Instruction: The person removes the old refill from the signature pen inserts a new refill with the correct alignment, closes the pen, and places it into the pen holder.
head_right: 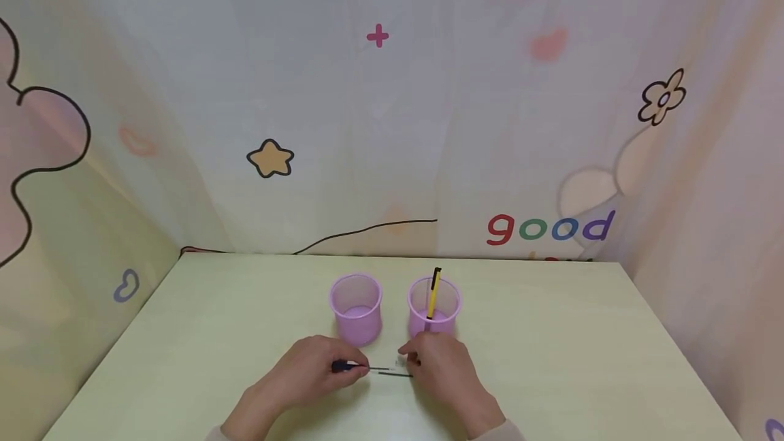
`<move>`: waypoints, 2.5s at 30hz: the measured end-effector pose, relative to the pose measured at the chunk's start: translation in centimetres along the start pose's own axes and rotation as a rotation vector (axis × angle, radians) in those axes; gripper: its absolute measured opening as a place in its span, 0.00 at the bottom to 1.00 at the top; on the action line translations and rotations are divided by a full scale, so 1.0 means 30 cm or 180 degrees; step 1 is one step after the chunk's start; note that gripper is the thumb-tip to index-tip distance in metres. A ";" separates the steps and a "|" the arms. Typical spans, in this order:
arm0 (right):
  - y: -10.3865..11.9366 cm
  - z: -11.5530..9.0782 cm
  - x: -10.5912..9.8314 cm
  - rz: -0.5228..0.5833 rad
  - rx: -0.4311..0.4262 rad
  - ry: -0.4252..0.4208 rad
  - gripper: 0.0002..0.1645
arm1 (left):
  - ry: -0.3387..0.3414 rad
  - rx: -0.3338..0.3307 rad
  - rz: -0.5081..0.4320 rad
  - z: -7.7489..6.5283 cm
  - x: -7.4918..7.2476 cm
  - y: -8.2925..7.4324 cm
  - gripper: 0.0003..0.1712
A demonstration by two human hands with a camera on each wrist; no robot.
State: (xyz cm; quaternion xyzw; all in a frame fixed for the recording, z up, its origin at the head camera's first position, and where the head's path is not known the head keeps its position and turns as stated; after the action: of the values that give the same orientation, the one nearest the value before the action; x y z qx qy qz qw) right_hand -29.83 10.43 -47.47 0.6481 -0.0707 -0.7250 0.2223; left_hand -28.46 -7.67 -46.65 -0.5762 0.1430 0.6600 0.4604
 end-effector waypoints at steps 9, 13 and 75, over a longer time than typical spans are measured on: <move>-0.005 -0.008 -0.046 0.0126 -0.0106 0.0213 0.07 | -0.0060 0.0005 -0.0002 -0.007 -0.002 -0.001 0.06; 0.002 -0.013 -0.078 0.0275 -0.0241 0.0351 0.07 | -0.0068 -0.0001 -0.0029 -0.005 -0.004 0.000 0.06; 0.075 -0.044 -0.119 0.0808 -0.0596 0.0474 0.14 | -0.0155 0.0094 -0.0022 0.004 -0.030 -0.031 0.07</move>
State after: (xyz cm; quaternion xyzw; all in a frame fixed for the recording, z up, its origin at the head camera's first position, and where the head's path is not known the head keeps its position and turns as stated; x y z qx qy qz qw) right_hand -27.82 10.15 -43.55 0.6624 -0.0674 -0.6444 0.3761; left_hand -27.88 -7.49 -45.50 -0.5536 0.1395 0.6701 0.4745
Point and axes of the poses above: each hand's wrist, its own z-axis towards the middle knuckle, its own x-axis out of the palm, y = z × x, the point moved 7 cm from there along z, towards the middle knuckle, and after that the axes turned 12 degrees about x, right-handed, at the moved point
